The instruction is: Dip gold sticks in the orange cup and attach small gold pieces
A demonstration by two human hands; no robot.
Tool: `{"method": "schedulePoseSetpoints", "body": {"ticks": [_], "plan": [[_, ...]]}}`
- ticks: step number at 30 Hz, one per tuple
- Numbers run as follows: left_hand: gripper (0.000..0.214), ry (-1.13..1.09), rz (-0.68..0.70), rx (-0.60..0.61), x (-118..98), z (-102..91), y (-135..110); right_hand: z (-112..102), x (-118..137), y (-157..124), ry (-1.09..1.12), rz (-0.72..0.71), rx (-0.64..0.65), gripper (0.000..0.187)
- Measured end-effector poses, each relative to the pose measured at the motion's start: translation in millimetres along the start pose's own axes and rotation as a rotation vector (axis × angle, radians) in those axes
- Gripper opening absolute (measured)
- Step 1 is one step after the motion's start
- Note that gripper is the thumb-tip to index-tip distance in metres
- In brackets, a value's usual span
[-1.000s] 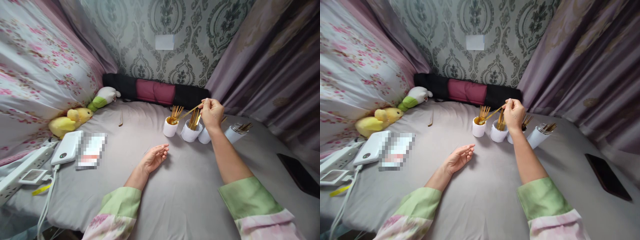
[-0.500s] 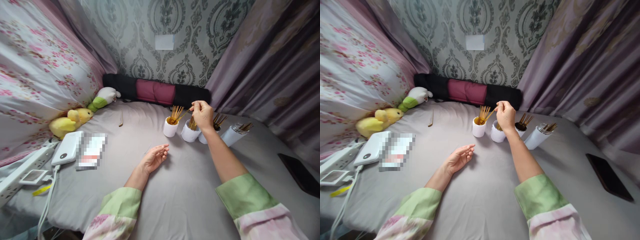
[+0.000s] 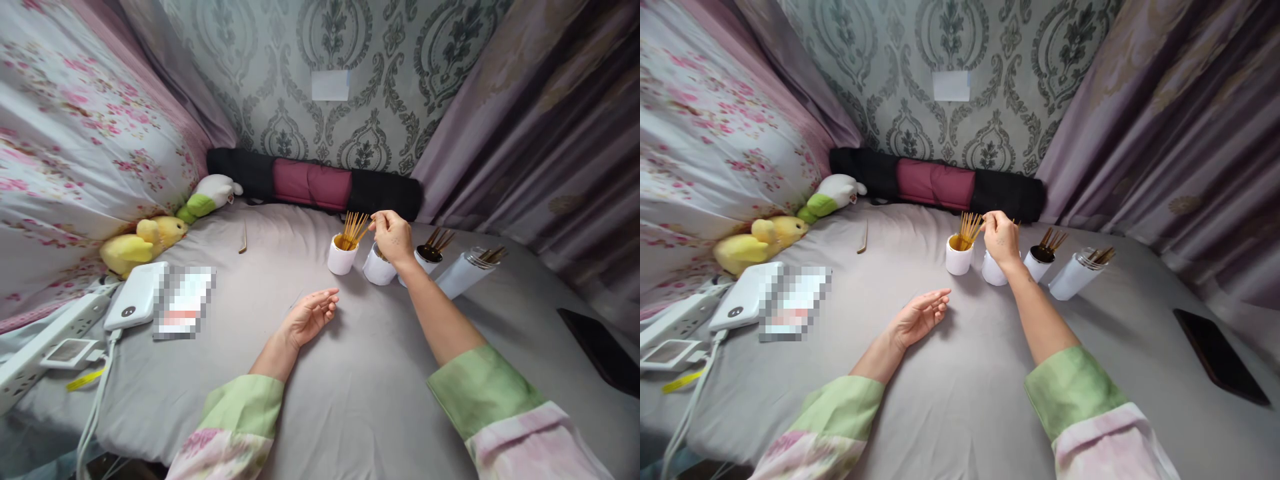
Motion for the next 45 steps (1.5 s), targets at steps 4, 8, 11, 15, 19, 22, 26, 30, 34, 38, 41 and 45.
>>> {"method": "schedulePoseSetpoints", "body": {"ticks": [4,8,11,15,19,22,26,30,34,38,41,45], "plan": [[0.022,0.003,-0.001,-0.007,0.0,-0.4,-0.1,6.4,-4.0,-0.5,-0.019,-0.006,0.018,0.029],[0.022,0.0,0.009,0.0,-0.5,-0.8,0.1,12.8,-9.9,-1.1,-0.039,0.002,0.028,0.031],[0.022,-0.001,0.005,0.002,0.0,-1.0,0.0,15.8,-12.8,-2.1,-0.049,0.008,0.029,0.031],[0.022,0.0,0.0,0.001,0.3,-0.7,0.0,16.7,-13.2,-3.0,-0.053,0.007,0.031,0.032],[0.022,-0.002,-0.001,-0.003,0.3,-1.1,0.0,16.7,-13.8,-2.1,-0.056,0.011,0.028,0.032],[0.023,-0.007,0.002,0.003,0.3,-1.1,0.0,17.8,-16.2,-1.5,-0.066,0.023,0.024,0.033],[0.023,-0.003,0.004,0.005,0.3,-1.1,0.6,19.6,-19.0,-1.8,-0.07,0.038,0.023,0.031],[0.023,0.001,-0.002,-0.001,0.6,-1.4,0.9,20.2,-20.4,-1.9,-0.073,0.059,0.015,0.029],[0.023,-0.003,0.002,-0.002,0.5,-1.7,0.9,21.3,-22.7,-1.3,-0.069,0.08,0.013,0.027],[0.023,-0.001,0.0,-0.002,0.9,-2.0,0.8,23.2,-25.9,-0.8,-0.059,0.086,0.02,0.026],[0.023,-0.004,0.002,0.004,0.8,-1.6,0.9,24.3,-28.2,-0.5,-0.05,0.091,0.022,0.025],[0.023,-0.008,0.003,0.007,0.9,-1.5,1.0,25.6,-30.3,-0.2,-0.045,0.102,0.025,0.025]]}}
Point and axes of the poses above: each hand's wrist, its own y-axis towards the middle knuckle, its own z-axis out of the palm, x = y × z, the point moved 8 cm from there along y, towards the middle knuckle, and after that the axes turned 15 degrees about z, right-handed, at the moved point
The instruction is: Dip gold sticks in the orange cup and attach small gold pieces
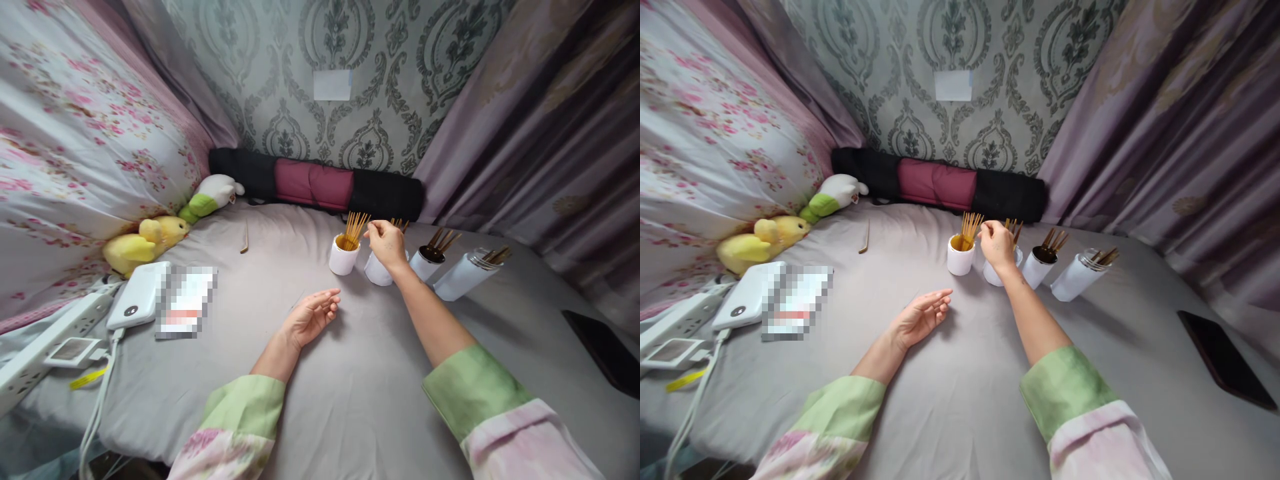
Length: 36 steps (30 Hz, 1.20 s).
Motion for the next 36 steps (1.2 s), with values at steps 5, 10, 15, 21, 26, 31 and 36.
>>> {"method": "schedulePoseSetpoints", "body": {"ticks": [5,10,15,21,26,31,36], "plan": [[0.023,0.002,0.002,0.001,0.0,-0.1,0.4,0.4,-0.7,-0.5,0.007,0.011,0.013,0.026],[0.022,-0.002,0.003,0.006,-0.1,-0.4,0.7,1.6,-2.6,-2.3,0.002,0.019,0.027,0.026],[0.022,-0.005,0.004,0.021,-0.2,0.2,1.2,2.7,-4.7,-4.0,-0.002,0.021,0.033,0.027],[0.022,-0.005,0.005,0.016,-1.6,0.1,0.4,-2.7,-7.1,-9.0,-0.001,0.034,0.021,0.028],[0.022,-0.008,0.006,0.01,-2.7,-0.5,0.0,-12.0,-7.6,-17.9,0.035,0.031,0.009,0.028],[0.02,-0.003,0.016,0.005,-4.4,-0.6,0.0,-20.3,-9.0,-30.1,0.074,0.059,0.011,0.03],[0.019,0.005,0.026,-0.013,-6.1,-1.7,-0.3,-24.3,-11.8,-45.5,0.133,0.093,0.02,0.032]]}}
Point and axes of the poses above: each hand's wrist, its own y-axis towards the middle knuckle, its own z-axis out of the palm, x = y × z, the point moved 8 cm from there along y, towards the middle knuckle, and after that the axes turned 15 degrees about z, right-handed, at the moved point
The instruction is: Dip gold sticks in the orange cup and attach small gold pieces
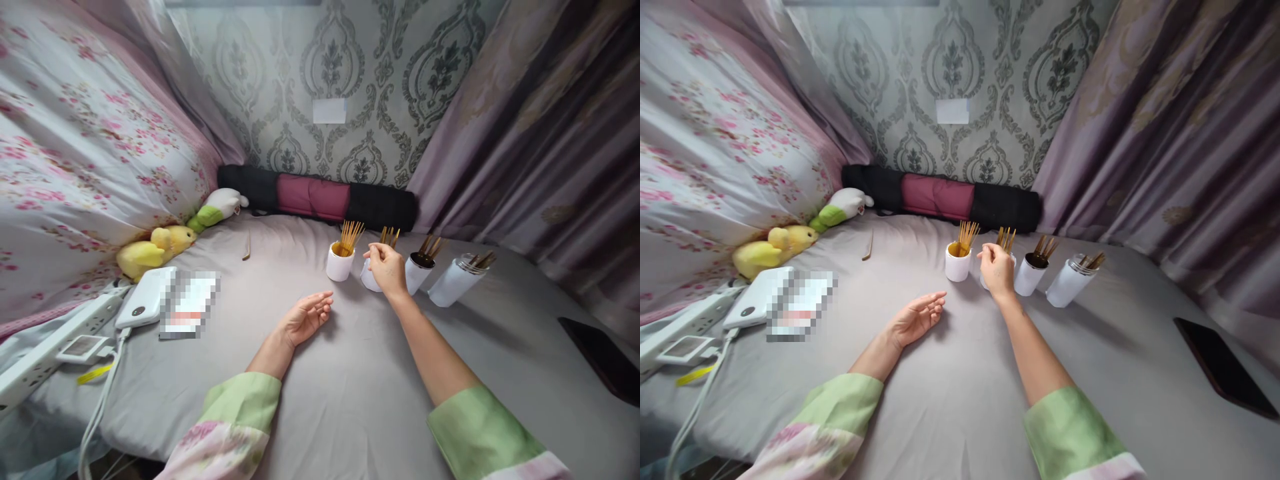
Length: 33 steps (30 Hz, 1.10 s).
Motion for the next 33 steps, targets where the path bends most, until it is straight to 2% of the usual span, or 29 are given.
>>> {"method": "schedulePoseSetpoints", "body": {"ticks": [16,33], "plan": [[0.021,-0.042,0.031,0.015,-3.0,-1.6,2.8,14.0,-19.6,-38.7,0.12,0.11,0.061,0.035],[0.019,-0.073,0.061,-0.024,-8.4,-4.0,4.1,64.4,-62.8,-69.6,0.068,0.193,0.2,0.038]]}}
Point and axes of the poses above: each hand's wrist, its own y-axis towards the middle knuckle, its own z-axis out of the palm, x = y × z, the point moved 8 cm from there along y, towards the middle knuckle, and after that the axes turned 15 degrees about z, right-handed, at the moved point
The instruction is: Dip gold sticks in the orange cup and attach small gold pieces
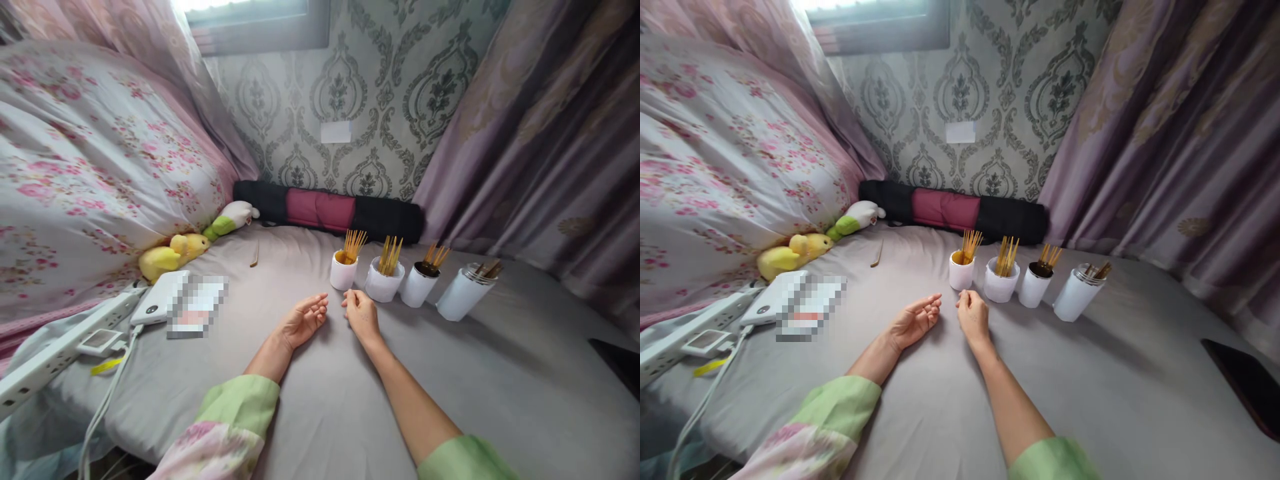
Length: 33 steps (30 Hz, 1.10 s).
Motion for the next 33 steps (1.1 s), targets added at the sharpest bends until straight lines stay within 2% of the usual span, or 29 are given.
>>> {"method": "schedulePoseSetpoints", "body": {"ticks": [16,27,33], "plan": [[0.016,-0.005,0.013,-0.006,0.3,-3.2,6.8,9.7,-3.4,-3.2,-0.133,-0.044,0.056,0.037],[0.01,0.127,-0.037,-0.17,-1.1,-8.9,10.9,10.3,-4.3,-3.3,-0.151,-0.051,0.056,0.034],[0.009,0.213,-0.042,-0.253,-14.9,-17.8,17.4,10.0,-4.6,-3.0,-0.162,-0.058,0.046,0.035]]}}
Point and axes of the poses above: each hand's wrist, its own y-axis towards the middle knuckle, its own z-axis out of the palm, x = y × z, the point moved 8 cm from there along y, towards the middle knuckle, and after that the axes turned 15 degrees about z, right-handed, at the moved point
